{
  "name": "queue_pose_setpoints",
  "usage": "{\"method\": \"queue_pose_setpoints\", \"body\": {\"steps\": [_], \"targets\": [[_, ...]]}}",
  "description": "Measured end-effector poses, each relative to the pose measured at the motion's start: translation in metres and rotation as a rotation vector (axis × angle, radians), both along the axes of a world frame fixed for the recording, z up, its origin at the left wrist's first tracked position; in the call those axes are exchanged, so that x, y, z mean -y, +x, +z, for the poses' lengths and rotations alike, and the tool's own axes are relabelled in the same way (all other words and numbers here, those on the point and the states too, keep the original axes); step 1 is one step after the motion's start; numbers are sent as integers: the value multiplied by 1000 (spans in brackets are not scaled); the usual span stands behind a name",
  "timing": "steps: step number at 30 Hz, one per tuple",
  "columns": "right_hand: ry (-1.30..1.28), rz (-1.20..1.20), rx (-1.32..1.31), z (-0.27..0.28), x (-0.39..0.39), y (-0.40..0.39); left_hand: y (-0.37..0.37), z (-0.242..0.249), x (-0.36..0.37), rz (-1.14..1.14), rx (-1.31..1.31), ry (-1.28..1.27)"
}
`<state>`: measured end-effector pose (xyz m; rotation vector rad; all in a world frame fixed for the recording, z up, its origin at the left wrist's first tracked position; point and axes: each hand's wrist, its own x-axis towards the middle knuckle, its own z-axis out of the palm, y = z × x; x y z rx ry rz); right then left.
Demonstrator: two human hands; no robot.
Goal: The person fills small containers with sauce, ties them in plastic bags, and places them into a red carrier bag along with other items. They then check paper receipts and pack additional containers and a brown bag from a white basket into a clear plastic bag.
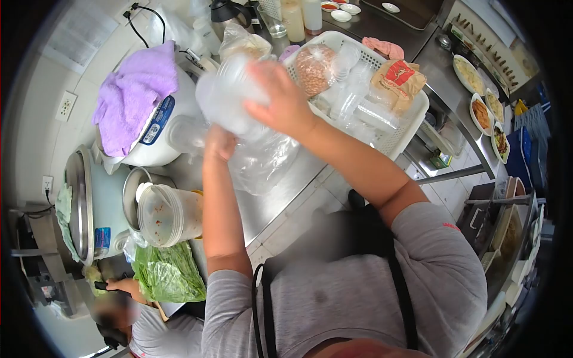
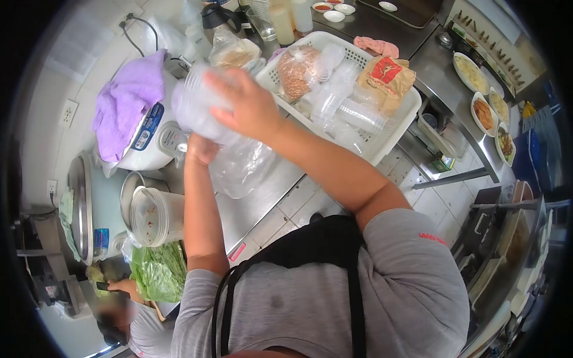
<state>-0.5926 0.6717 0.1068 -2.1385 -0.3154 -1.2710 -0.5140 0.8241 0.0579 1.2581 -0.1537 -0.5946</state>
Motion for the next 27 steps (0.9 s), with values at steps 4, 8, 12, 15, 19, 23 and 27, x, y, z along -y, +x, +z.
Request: {"method": "queue_pose_setpoints", "body": {"steps": [4,8,12,15,19,23,27], "targets": [[712,164,-47,10,36,25,-5,-23,10,119,-128,233],[838,62,-72,20,106,17,1,-42,18,94,-20,257],[1007,352,-278,19,177,-33,-25,-12,30,-53,334,259],[943,268,-481,2,208,-66,-24,6,38,-36,517,573],[-203,-489,-965,-60,254,-77,-11,-11,48,-154,721,1027],[-131,-549,-595,10,176,-76,-24,-23,56,-123,902,1286],[75,393,-489,36,48,-62,16,-93,54,-261,703,1143]]}}
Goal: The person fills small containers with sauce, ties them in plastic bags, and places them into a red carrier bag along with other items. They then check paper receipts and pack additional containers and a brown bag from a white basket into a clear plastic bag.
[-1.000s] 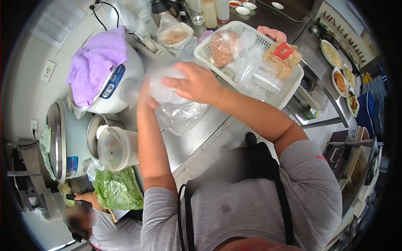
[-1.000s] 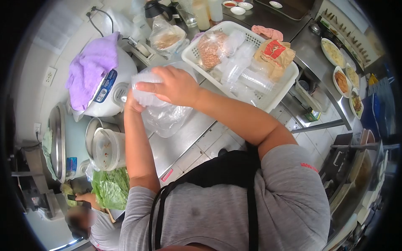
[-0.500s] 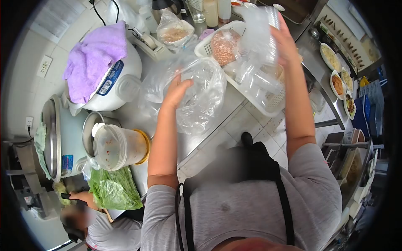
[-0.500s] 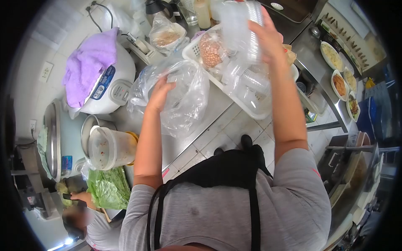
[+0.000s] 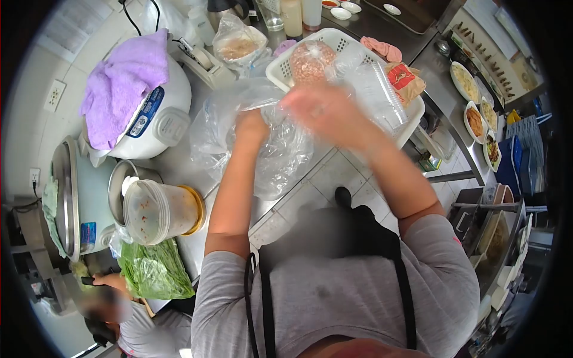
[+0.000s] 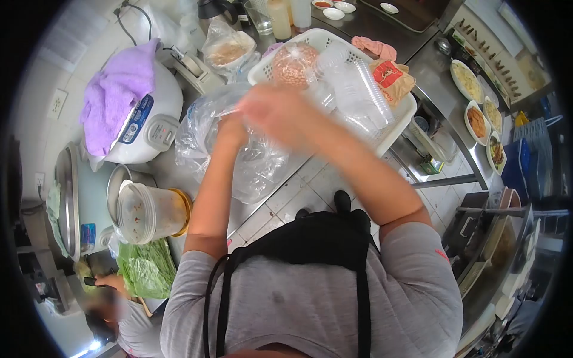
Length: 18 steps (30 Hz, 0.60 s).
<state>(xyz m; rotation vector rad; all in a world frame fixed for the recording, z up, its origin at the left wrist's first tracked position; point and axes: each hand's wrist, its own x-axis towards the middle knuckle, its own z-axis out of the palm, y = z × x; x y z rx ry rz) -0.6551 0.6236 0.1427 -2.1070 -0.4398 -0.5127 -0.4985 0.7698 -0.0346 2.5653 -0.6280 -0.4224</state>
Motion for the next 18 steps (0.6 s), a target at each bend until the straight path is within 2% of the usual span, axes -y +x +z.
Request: {"method": "queue_pose_setpoints", "body": {"steps": [1,3,6,7,8,10,11,13,16,18], "targets": [[0,216,-119,1,-28,3,5,-10,-4,-5,-31,-39],[-198,141,-343,-48,-65,25,1,-15,-14,3,-28,-82],[-376,-345,-407,-119,-65,61,-30,11,-35,50,85,-95],[-377,-388,-380,-136,-66,61,-37,15,-42,66,118,-96],[-378,-430,-353,-141,-65,56,-41,18,-49,167,-137,-226],[-360,-349,-505,-141,-63,53,-50,19,-58,365,-654,-495],[-334,-225,-677,-107,-62,51,-56,18,-63,414,-799,-670],[-307,-70,-759,-92,-63,58,-61,18,-72,498,-1073,-1028],[-339,-10,-593,-101,-68,66,-65,22,-80,418,-1244,-1399],[-429,-4,-560,-82,-71,70,-73,31,-78,417,-1132,-1477]]}}
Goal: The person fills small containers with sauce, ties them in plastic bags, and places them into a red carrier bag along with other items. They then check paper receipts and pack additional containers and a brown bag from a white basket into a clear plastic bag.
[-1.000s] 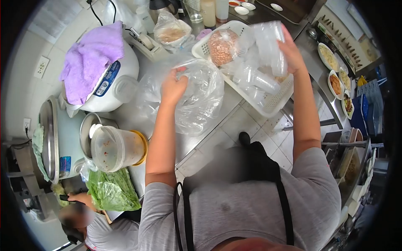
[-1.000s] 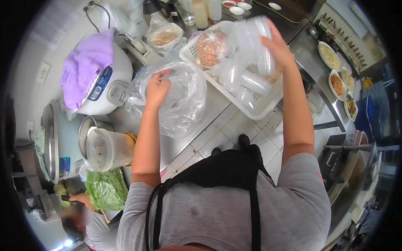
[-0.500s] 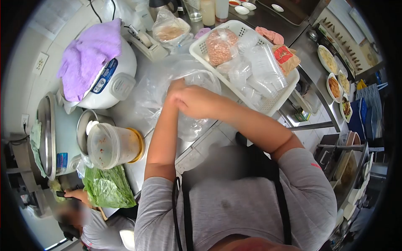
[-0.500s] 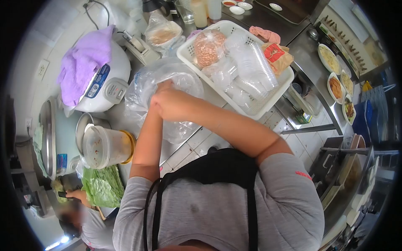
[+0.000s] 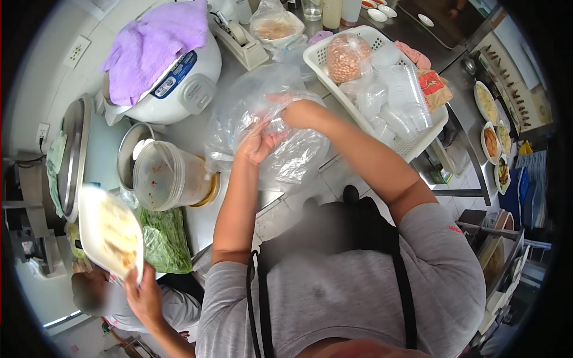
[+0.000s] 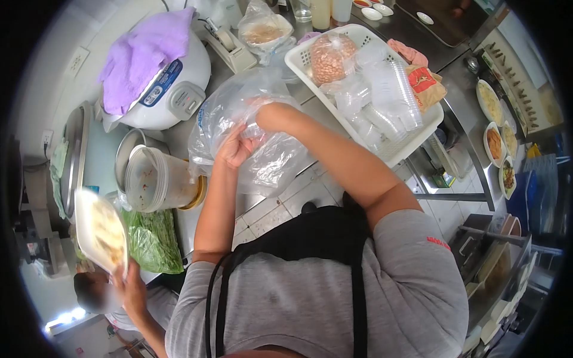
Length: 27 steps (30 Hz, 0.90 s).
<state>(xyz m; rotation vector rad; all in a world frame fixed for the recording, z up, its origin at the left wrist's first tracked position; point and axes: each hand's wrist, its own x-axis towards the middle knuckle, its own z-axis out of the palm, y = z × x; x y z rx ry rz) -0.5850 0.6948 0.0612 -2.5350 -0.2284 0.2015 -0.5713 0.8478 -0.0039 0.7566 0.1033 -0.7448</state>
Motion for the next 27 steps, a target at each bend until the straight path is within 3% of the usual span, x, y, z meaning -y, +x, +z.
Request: {"method": "queue_pose_setpoints", "body": {"steps": [3,6,8,11,14,16,18,20,22,24,27], "targets": [[-184,201,51,11,3,20,-11,18,5,101,42,-57],[-74,-117,-9,5,7,40,-21,37,6,12,11,-281],[-83,-244,29,-27,23,66,-34,50,5,-132,22,-359],[-163,-133,199,-119,63,121,-69,64,-1,-361,102,-283],[-16,-44,213,-130,51,83,-83,78,-7,-416,160,-328],[29,44,-130,-27,20,6,-83,95,-7,-333,275,-343],[50,54,-468,-37,12,-29,-82,113,1,-241,394,-244],[27,286,-447,-33,15,-81,-82,125,17,-174,532,-74],[99,405,-638,-68,20,-111,-83,130,48,-124,685,169],[170,410,-690,-46,41,-138,-72,125,89,-21,934,319],[360,350,-501,-50,81,-166,-40,101,147,177,1140,597]]}}
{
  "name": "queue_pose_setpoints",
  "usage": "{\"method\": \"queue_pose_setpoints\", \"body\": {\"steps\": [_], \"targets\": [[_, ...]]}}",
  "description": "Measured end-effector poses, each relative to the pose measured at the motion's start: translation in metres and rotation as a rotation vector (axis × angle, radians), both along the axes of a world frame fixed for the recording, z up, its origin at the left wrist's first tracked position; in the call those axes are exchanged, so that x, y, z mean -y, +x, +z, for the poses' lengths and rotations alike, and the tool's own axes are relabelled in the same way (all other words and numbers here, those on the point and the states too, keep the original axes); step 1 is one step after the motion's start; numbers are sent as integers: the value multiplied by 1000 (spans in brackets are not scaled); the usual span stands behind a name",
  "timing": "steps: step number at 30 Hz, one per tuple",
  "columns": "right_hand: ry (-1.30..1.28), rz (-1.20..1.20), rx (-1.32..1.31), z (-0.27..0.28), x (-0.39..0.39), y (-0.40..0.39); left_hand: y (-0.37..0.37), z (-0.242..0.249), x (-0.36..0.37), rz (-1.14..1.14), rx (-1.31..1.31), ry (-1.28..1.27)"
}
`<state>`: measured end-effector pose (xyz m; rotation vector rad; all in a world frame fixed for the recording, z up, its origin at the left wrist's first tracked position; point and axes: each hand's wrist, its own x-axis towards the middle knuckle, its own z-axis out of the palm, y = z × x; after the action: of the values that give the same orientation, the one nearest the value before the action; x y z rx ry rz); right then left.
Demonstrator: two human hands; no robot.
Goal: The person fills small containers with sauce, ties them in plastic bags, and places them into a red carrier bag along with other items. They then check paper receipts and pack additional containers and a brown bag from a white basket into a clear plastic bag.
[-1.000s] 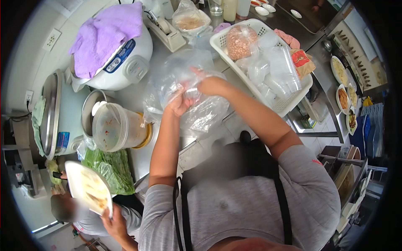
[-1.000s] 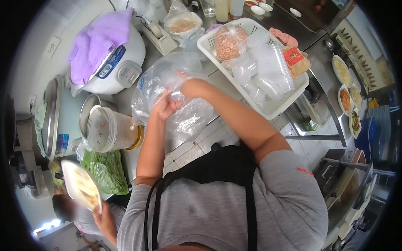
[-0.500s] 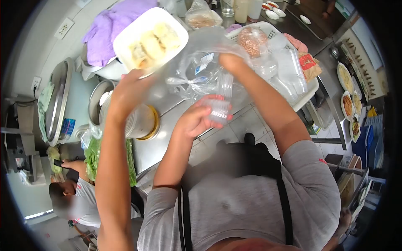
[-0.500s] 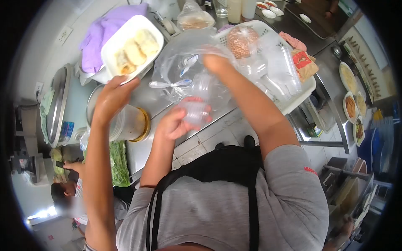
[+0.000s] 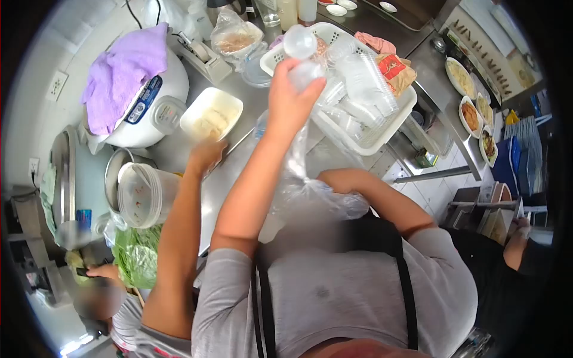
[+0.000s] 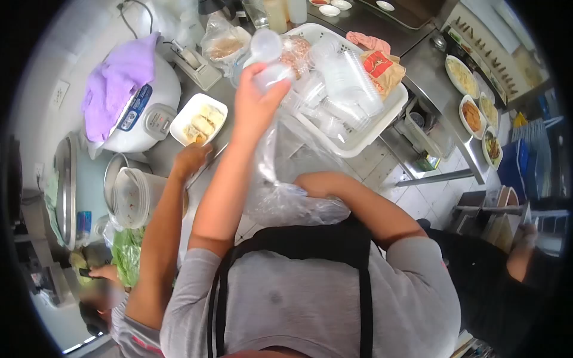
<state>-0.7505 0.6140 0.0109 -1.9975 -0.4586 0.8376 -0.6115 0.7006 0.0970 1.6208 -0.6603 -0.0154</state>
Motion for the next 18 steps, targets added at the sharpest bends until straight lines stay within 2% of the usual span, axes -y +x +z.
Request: {"method": "queue_pose_setpoints", "body": {"steps": [4,6,8,10,11,12,13,15,16,17,18], "targets": [[96,-80,111,9,41,-24,27,-46,51,271,291,395],[114,-176,219,19,54,-35,42,-51,68,337,179,395],[160,-162,92,53,68,-38,52,-69,58,548,202,388],[176,-195,21,74,88,-44,64,-79,37,819,408,336],[184,-218,8,79,99,-48,56,-66,7,818,306,344],[196,-246,-6,80,109,-50,57,-75,-18,1041,337,297],[188,-335,-155,79,116,-51,51,-80,-50,1235,271,457],[163,-520,-450,77,128,-51,30,-90,-100,1437,83,709],[170,-419,-407,74,133,-48,35,-119,-122,1543,-72,664],[181,-322,-360,70,139,-45,49,-162,-150,1528,-75,566],[170,-328,-374,68,135,-44,61,-193,-166,1503,-75,473]]}}
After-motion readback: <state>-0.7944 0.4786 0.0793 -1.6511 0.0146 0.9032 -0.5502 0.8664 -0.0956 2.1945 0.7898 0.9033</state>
